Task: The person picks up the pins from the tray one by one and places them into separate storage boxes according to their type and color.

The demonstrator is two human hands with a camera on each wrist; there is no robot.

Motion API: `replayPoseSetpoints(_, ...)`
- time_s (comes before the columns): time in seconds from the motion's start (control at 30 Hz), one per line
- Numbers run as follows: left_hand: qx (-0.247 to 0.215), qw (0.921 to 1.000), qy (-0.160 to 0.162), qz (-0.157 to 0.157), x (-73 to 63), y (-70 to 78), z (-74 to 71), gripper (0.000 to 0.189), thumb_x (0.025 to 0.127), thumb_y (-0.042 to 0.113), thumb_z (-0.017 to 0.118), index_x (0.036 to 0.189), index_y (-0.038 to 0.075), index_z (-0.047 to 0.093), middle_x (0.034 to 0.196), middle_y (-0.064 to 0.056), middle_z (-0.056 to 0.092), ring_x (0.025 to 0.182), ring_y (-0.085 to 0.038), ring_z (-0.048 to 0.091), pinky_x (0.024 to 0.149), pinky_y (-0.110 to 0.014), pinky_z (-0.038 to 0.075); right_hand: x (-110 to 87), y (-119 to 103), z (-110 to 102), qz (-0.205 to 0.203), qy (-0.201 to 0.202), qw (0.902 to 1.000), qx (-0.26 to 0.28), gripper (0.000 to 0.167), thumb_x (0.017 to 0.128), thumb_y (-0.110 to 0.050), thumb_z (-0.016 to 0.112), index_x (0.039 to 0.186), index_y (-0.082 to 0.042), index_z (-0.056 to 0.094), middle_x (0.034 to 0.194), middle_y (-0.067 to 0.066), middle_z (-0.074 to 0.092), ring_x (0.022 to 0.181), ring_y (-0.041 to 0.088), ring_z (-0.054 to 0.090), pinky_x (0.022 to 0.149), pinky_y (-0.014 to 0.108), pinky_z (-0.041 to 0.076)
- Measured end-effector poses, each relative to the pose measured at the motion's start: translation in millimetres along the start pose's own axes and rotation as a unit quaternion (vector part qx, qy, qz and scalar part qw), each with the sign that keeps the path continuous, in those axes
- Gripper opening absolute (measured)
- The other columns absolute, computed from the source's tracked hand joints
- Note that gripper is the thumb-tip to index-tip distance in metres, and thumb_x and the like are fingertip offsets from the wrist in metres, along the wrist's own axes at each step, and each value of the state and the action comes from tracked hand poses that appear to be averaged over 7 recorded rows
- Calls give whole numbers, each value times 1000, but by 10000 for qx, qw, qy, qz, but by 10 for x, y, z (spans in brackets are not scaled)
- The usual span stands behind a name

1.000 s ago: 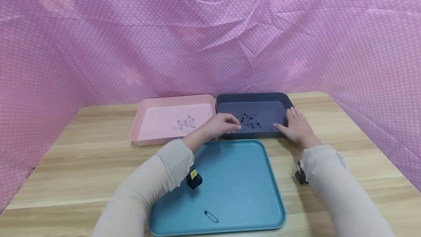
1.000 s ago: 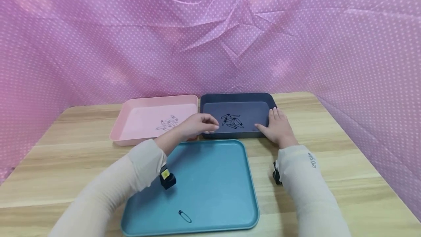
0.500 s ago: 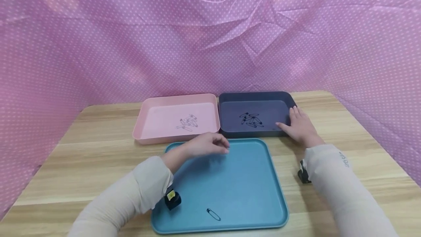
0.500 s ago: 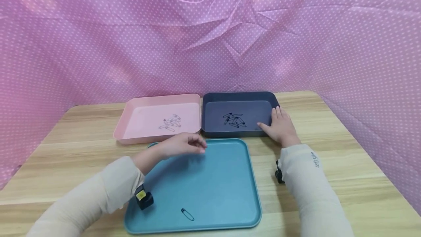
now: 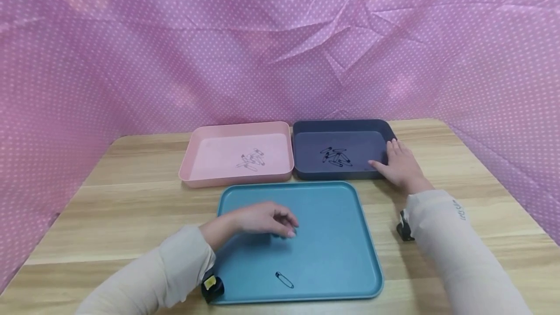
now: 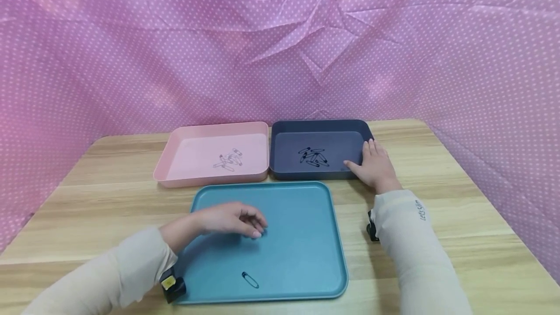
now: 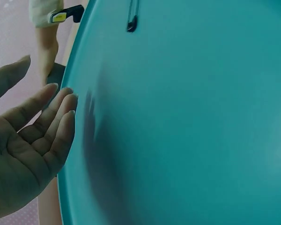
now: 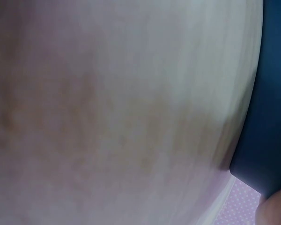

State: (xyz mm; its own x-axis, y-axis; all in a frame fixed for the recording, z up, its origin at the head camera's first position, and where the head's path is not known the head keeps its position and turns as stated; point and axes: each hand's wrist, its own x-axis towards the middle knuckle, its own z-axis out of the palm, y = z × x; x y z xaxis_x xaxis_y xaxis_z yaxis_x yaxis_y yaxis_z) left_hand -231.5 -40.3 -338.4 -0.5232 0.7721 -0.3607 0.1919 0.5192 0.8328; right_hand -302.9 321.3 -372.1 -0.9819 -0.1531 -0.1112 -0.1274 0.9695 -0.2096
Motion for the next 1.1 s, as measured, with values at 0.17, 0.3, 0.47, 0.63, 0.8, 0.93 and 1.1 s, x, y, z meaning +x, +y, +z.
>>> replayPoseSetpoints(0.17,-211,9996,-176,-61,-66,-9,57,24,80,22,61,101,10,61,85,7,60,79,-9,54,68,-24,45,-4,-10,-10,6,-31,10000,19,90,86,-57,25,128,20,6,133,36,2,123,45,2,101,48,0)
replayPoseSetpoints(0.3,-308,9989,-360,-34,-120,2,104,23,78,17,62,100,9,61,86,6,61,80,-8,55,69,-23,45,-4,-16,-19,11,-30,10000,21,90,86,-58,25,128,19,6,133,36,3,123,45,2,101,47,0)
replayPoseSetpoints(0.47,-331,9982,-505,41,-168,-16,172,21,77,10,64,98,8,62,86,5,62,80,-5,56,72,-20,44,1,-19,-20,21,-34,10000,41,90,85,-58,25,128,19,6,133,36,3,123,45,2,100,48,0)
replayPoseSetpoints(0.63,-400,9976,-563,23,-211,-41,212,20,75,8,65,95,8,63,85,4,61,77,-5,55,70,-20,44,-8,-24,-21,15,-38,10000,62,91,85,-58,26,128,19,6,133,37,3,123,45,2,100,48,1)
replayPoseSetpoints(0.8,-307,9977,-607,-19,-237,-78,255,20,72,8,68,92,10,64,83,6,59,73,-5,53,66,-19,43,-17,-20,-14,33,-49,10000,79,90,85,-57,27,128,19,6,133,37,2,123,45,2,100,48,0)
replayPoseSetpoints(0.93,-53,9981,-601,74,-242,-113,298,21,70,9,71,89,13,65,82,8,56,74,-4,49,66,-18,41,-14,-17,-8,41,-26,10000,86,91,85,-58,27,128,19,6,133,36,2,123,45,2,100,48,0)
replayPoseSetpoints(1.1,92,9989,-435,126,-238,-131,346,19,68,9,72,85,14,65,79,8,52,73,-4,48,66,-18,40,-5,-17,-15,81,21,9999,124,93,84,-60,28,129,19,7,134,36,3,124,43,2,101,47,0)
